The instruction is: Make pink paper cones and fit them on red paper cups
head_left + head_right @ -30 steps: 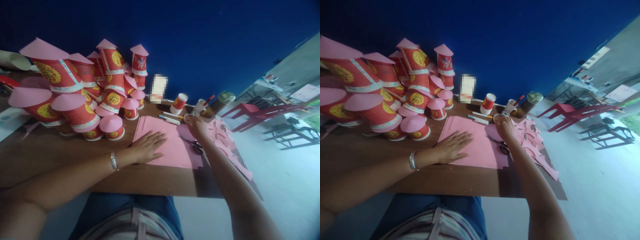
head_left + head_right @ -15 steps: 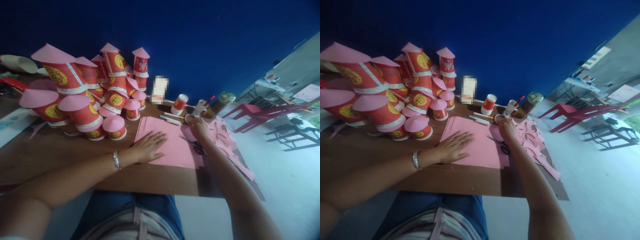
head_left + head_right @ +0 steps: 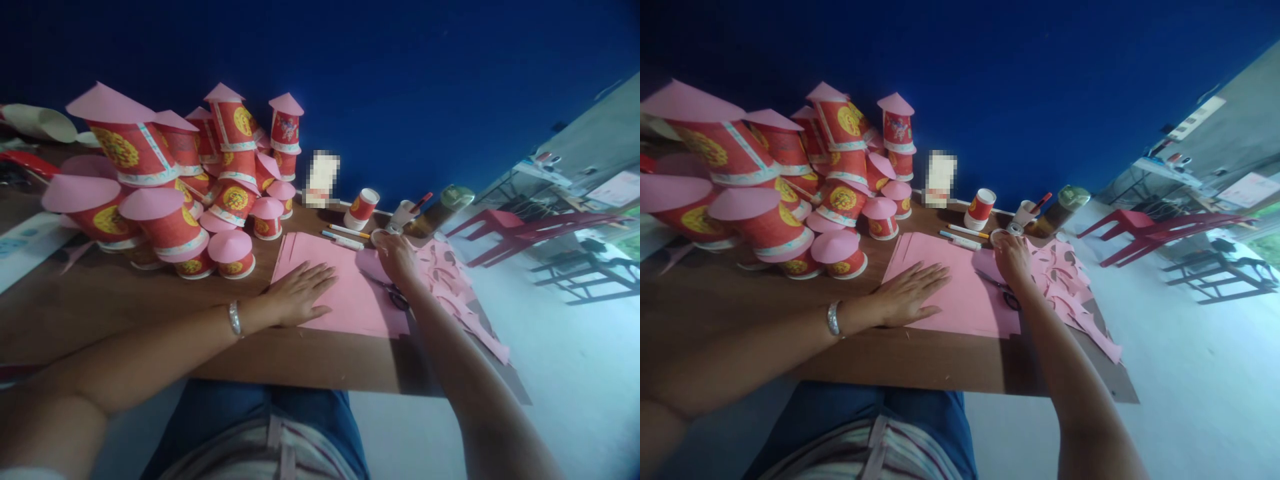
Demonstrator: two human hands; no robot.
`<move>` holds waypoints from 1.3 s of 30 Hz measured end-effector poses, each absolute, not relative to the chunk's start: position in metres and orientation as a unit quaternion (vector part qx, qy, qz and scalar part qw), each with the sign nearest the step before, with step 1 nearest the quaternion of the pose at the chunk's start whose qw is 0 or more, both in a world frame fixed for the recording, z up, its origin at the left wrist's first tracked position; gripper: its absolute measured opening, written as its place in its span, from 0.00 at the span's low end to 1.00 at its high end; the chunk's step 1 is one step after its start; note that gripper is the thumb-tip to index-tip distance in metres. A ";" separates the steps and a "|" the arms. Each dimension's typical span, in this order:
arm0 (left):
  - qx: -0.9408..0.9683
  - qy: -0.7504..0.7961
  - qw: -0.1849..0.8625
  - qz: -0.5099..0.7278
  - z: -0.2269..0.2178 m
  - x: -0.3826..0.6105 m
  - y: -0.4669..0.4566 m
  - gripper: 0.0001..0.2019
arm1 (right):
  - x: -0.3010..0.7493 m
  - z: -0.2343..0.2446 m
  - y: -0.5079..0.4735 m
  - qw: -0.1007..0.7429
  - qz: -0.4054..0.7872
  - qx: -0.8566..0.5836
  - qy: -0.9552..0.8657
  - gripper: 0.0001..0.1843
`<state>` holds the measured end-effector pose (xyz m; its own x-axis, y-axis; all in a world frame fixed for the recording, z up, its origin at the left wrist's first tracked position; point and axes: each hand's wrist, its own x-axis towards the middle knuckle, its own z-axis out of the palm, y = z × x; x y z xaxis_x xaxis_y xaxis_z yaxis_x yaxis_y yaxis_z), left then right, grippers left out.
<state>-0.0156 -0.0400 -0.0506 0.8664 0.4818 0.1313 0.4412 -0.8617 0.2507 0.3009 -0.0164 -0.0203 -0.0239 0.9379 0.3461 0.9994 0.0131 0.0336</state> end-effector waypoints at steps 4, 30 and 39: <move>0.960 0.242 0.110 0.087 -0.050 -0.016 -0.040 0.37 | 0.292 -0.024 -0.020 0.162 -0.139 -0.662 -0.719 0.16; 0.958 0.248 0.131 0.061 -0.046 -0.013 -0.038 0.38 | 0.292 -0.030 -0.019 0.223 -0.162 -0.652 -0.706 0.16; 0.959 0.246 0.125 0.068 -0.048 -0.013 -0.037 0.37 | 0.317 -0.039 -0.011 0.195 -0.120 -0.704 -0.672 0.16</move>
<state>-0.0129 -0.0370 -0.0478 0.8699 0.4886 0.0682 0.4548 -0.8478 0.2726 0.3168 -0.0107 -0.0391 0.0668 0.8996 0.4316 0.9934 -0.0194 -0.1133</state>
